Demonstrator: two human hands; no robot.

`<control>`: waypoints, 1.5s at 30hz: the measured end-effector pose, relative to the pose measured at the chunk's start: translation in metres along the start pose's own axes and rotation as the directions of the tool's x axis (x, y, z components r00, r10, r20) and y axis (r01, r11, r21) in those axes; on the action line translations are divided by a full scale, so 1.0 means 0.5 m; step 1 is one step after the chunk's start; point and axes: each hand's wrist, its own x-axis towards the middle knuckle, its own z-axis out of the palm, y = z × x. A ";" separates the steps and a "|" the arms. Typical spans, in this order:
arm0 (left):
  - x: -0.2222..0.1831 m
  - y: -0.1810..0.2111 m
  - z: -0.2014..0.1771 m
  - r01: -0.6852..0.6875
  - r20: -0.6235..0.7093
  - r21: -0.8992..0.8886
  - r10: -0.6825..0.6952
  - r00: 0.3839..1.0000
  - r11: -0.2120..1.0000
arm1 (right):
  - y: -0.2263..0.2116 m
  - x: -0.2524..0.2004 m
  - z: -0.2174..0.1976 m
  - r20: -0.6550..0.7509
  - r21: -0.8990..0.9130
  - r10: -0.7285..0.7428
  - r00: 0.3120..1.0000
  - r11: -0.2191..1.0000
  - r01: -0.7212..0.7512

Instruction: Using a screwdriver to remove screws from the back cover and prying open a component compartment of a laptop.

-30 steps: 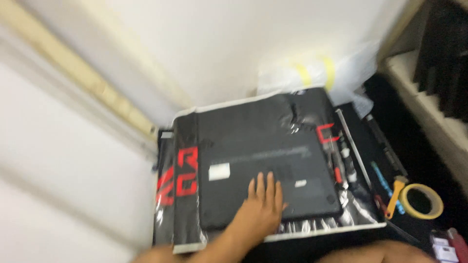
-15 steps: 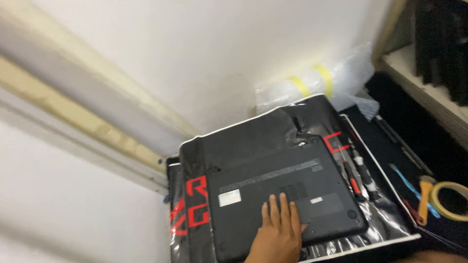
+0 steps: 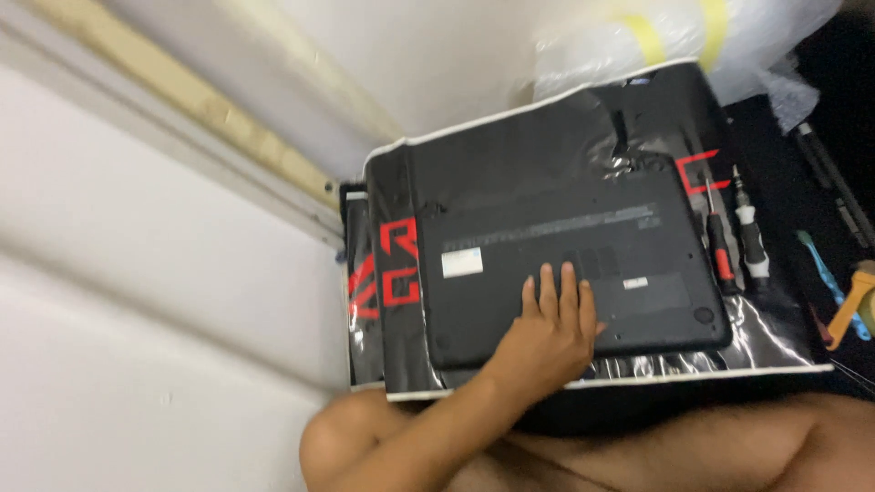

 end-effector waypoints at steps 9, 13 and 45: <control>0.002 -0.009 0.019 -0.083 -0.101 0.160 0.100 0.990 0.984 | -0.052 0.023 -0.002 -0.181 -0.472 -0.049 0.982 0.881 -0.043; -0.002 -0.009 0.025 -0.128 -0.093 0.140 0.142 0.985 0.982 | -0.037 0.091 0.039 -0.230 -0.600 -0.148 0.962 0.800 -0.020; 0.019 -0.035 0.023 -0.258 0.064 0.221 0.250 0.966 0.941 | -0.053 0.181 0.187 0.445 -0.574 -0.740 0.504 0.196 0.795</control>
